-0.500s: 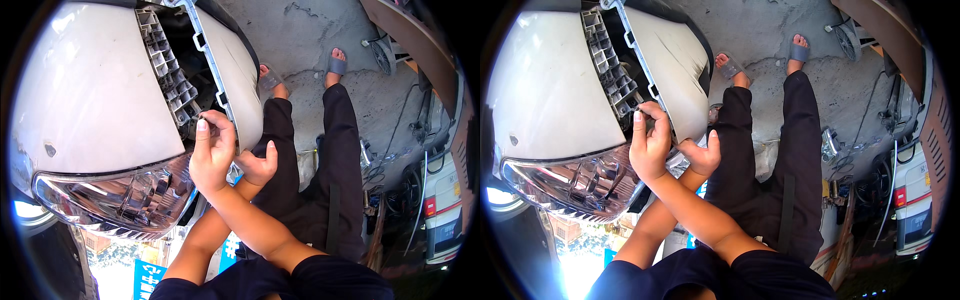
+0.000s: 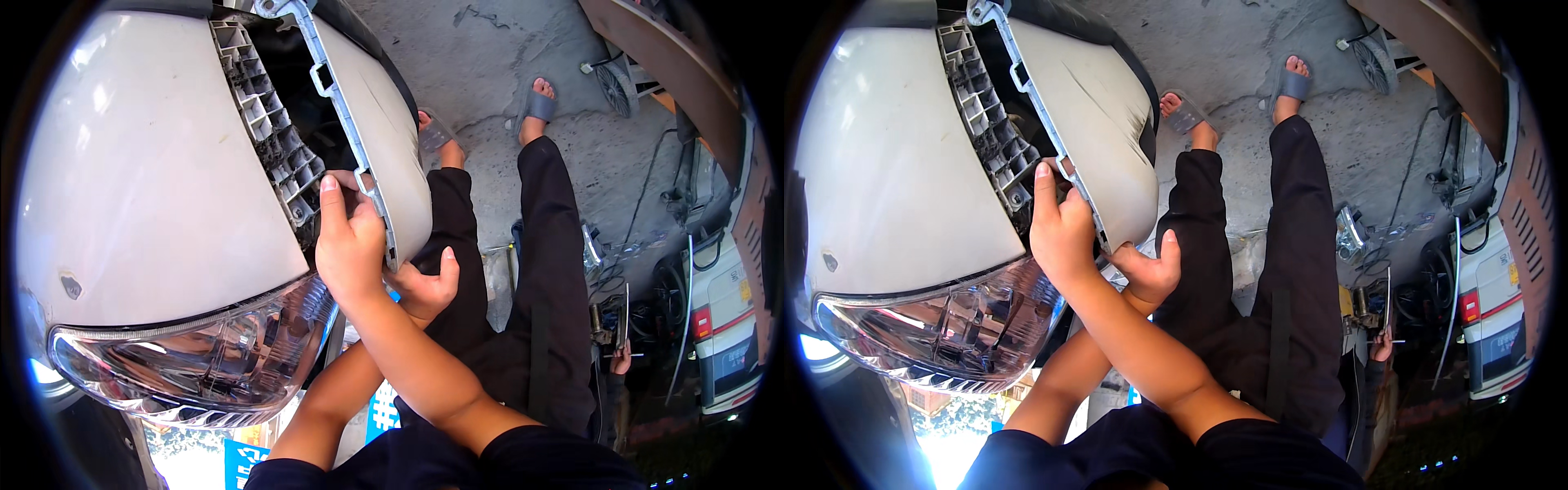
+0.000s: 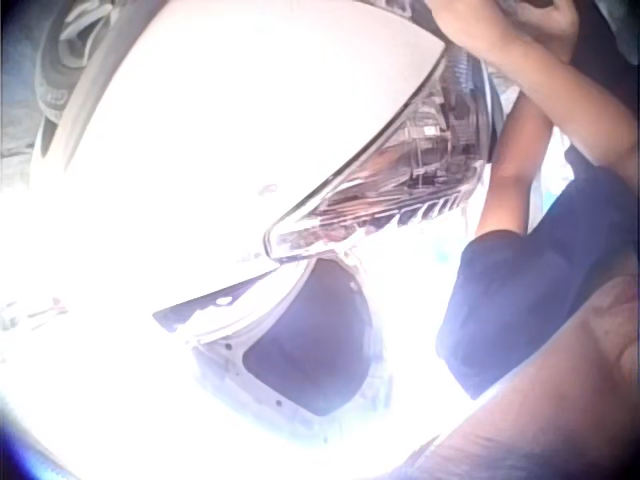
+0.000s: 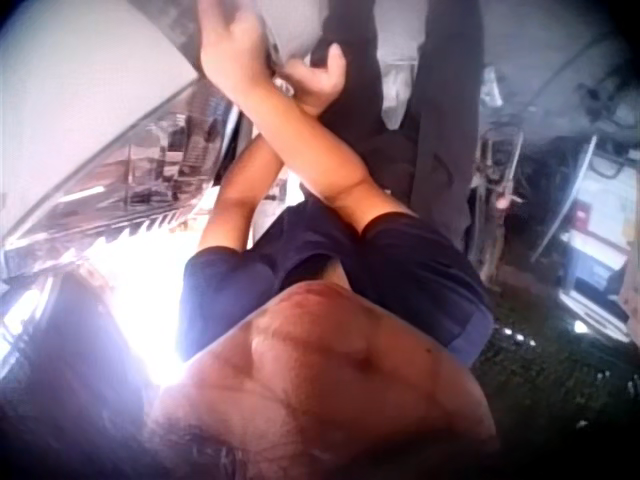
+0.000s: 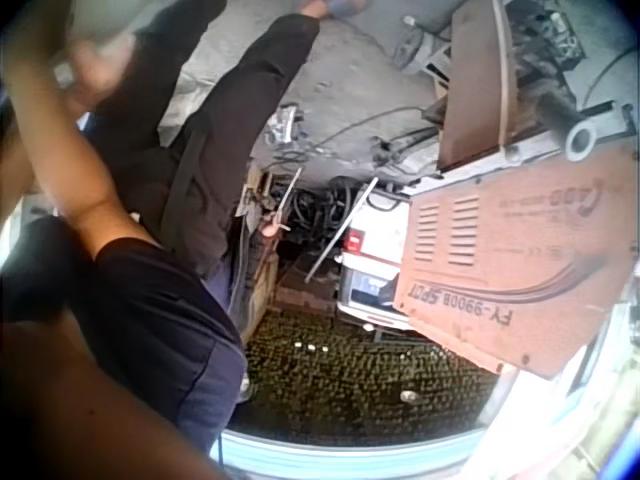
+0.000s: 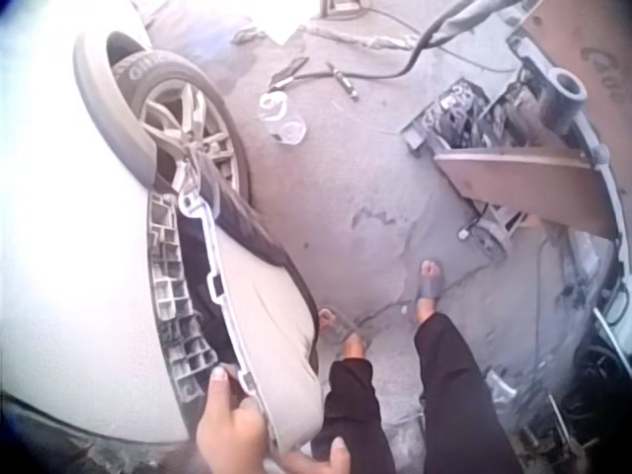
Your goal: The person uses a screwdriver to remove screws from the front bumper of a white car. They then detach the bumper cover and work on the headlight assembly area, removing additional fasteners and adjusting components.
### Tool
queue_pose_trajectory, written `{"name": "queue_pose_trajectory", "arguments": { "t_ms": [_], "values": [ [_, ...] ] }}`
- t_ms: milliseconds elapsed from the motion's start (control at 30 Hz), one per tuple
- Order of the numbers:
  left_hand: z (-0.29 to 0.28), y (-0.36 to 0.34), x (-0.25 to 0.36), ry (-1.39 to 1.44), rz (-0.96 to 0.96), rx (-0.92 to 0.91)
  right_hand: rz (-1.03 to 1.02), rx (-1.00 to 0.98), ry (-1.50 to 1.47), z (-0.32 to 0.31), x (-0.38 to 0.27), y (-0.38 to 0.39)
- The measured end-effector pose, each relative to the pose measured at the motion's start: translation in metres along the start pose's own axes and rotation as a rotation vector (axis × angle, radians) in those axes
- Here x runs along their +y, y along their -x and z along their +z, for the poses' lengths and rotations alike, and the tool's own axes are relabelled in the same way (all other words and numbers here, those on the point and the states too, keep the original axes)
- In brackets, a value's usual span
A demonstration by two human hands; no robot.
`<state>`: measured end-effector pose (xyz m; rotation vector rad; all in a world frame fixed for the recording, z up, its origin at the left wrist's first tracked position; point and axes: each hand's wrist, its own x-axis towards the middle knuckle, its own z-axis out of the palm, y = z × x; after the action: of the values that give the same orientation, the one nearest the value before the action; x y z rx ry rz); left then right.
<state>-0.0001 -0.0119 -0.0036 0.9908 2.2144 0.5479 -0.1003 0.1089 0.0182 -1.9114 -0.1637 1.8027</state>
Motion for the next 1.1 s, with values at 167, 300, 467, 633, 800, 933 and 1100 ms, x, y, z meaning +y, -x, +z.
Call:
{"name": "queue_pose_trajectory", "arguments": {
  "t_ms": [167, 300, 467, 633, 800, 933, 1100],
  "values": [
    [0.004, 0.008, -0.001, 0.036, -0.041, 0.021, 0.102, -0.057, -0.113, -0.006, 0.005, -0.001],
    [0.006, 0.006, -0.003, 0.106, -0.007, 0.034, 0.123, -0.041, -0.15, -0.004, 0.005, -0.001],
    [0.002, 0.006, -0.001, 0.057, 0.015, 0.023, 0.144, -0.038, -0.095, -0.005, 0.001, 0.001],
    [0.0, 0.009, 0.003, -0.131, -0.134, -0.019, 0.151, -0.039, -0.059, -0.005, -0.001, 0.002],
    [-0.002, -0.003, 0.014, -0.108, -0.196, 0.053, 0.152, -0.071, -0.059, 0.0, -0.003, -0.001],
    [-0.012, -0.011, 0.028, -0.323, -0.247, 0.011, 0.127, -0.067, -0.002, 0.0, -0.005, -0.001],
    [-0.014, -0.023, 0.033, -0.405, -0.155, 0.147, 0.182, -0.089, -0.08, -0.002, -0.008, 0.002]
  ]
}}
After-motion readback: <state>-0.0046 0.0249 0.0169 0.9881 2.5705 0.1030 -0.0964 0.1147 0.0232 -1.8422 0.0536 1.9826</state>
